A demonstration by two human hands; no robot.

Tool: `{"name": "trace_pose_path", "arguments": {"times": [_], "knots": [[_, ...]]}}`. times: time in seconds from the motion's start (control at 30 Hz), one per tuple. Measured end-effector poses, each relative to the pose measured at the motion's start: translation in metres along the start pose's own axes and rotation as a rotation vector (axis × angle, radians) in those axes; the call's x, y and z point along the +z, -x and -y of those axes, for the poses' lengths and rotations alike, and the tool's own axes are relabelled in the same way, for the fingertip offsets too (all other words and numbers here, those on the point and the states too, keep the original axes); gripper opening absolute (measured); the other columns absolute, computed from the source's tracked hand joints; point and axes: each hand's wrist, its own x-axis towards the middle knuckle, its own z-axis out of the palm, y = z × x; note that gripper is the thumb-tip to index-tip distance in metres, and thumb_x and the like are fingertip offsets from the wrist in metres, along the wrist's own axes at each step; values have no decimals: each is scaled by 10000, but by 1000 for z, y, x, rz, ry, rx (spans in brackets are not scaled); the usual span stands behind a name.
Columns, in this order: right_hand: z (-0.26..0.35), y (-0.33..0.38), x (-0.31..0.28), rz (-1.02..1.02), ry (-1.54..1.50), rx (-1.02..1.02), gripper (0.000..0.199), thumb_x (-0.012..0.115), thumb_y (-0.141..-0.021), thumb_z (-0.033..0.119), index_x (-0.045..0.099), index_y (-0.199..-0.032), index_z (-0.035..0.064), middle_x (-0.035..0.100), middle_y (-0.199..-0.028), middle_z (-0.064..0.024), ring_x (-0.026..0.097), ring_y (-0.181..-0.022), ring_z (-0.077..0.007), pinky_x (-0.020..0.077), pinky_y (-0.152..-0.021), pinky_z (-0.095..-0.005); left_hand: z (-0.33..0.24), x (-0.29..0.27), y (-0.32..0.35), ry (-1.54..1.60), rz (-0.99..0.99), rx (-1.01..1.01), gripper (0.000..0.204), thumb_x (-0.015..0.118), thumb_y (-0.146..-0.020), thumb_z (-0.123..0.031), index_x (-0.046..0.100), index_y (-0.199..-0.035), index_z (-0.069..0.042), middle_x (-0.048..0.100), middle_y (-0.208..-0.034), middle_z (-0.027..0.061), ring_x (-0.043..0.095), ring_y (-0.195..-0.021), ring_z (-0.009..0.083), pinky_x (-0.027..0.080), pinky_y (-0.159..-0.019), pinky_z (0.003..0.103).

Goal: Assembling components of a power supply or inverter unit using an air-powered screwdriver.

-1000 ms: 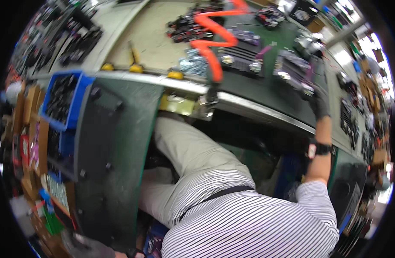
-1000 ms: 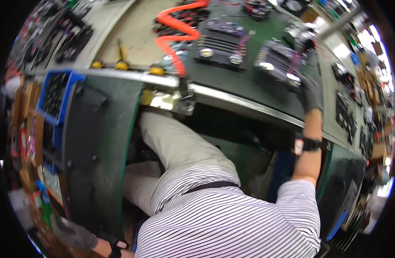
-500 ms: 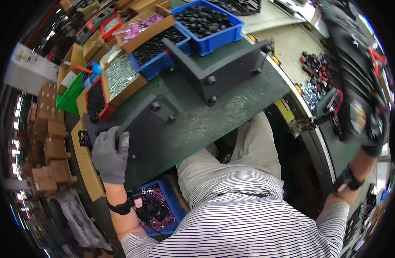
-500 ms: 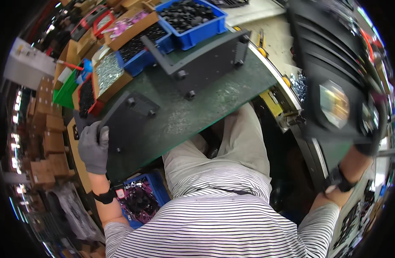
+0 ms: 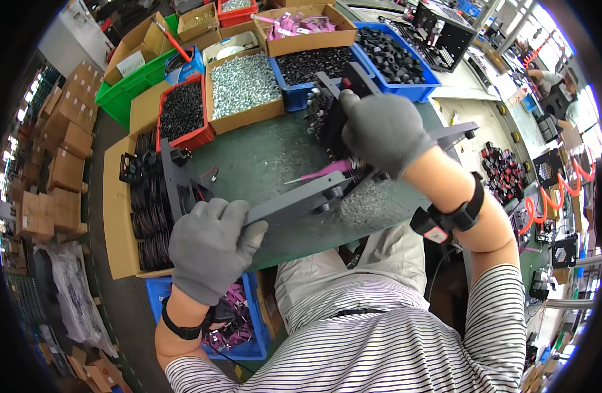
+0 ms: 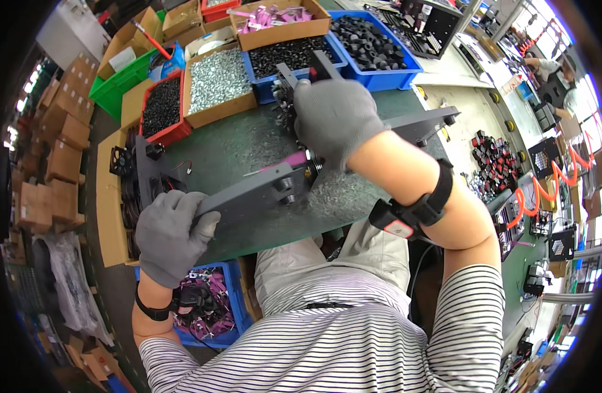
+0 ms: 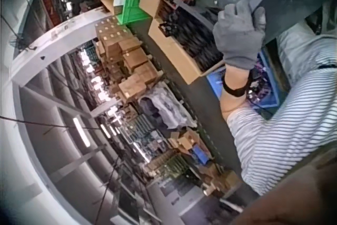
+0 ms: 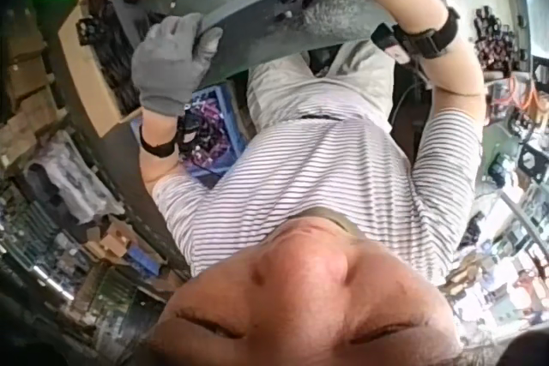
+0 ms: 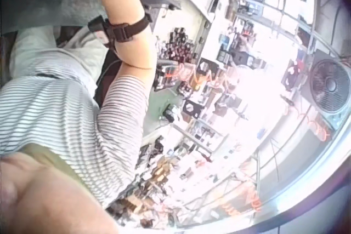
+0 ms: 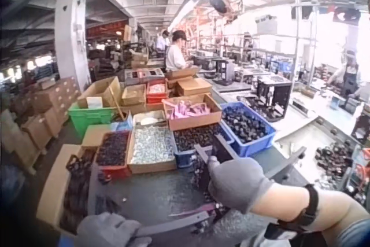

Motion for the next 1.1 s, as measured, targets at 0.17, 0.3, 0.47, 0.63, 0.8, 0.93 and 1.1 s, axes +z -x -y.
{"name": "trace_pose_path", "arguments": {"times": [0.17,0.3,0.47,0.63,0.8,0.93,1.1], "knots": [[-3,5,34,-382,-252,-130,481,659,-779,235,529,-1214,78,630,-831,-132,645,-786,-335,526,-762,-437,6,3,-7,14,21,14,297,615,-873,-421,592,-829,-129,446,-699,34,519,-615,211,447,-500,342],[-2,-9,62,-271,-1047,-29,759,697,-721,127,394,-1413,52,653,-878,-111,650,-795,-234,523,-794,-340,8,6,-19,2,44,17,296,628,-865,-419,580,-815,-132,440,-699,30,514,-609,200,447,-489,342],[-14,-5,71,117,-1828,234,609,653,-700,18,529,-1295,-20,637,-827,-37,604,-750,-107,499,-737,-231,2,16,-28,113,42,36,293,649,-856,-409,575,-804,-130,448,-686,24,512,-584,195,444,-474,335],[-15,-19,75,59,-1729,231,520,662,-720,36,572,-1227,-32,646,-821,-44,604,-740,-102,501,-696,-235,-4,27,-31,62,0,35,289,662,-853,-393,580,-792,-122,463,-670,22,516,-573,200,440,-469,337],[-9,-15,81,9,-1833,176,554,693,-691,71,587,-1229,-7,630,-824,-40,594,-697,-101,498,-636,-239,-6,31,-34,52,-32,58,298,657,-860,-394,585,-806,-110,475,-671,40,517,-576,229,429,-475,354],[-7,-15,84,16,-1820,179,515,702,-747,126,578,-1233,7,646,-866,-45,602,-768,-106,492,-696,-235,-12,30,-33,53,-37,44,341,639,-872,-423,595,-820,-89,507,-674,49,530,-589,253,432,-512,375],[-17,20,68,-640,-1231,74,646,713,-803,322,499,-1333,21,630,-1082,-129,623,-982,-193,506,-840,-326,-24,14,-45,6,-9,-16,607,589,-869,-556,589,-1199,-46,599,-1082,159,592,-970,343,508,-792,409]]}}
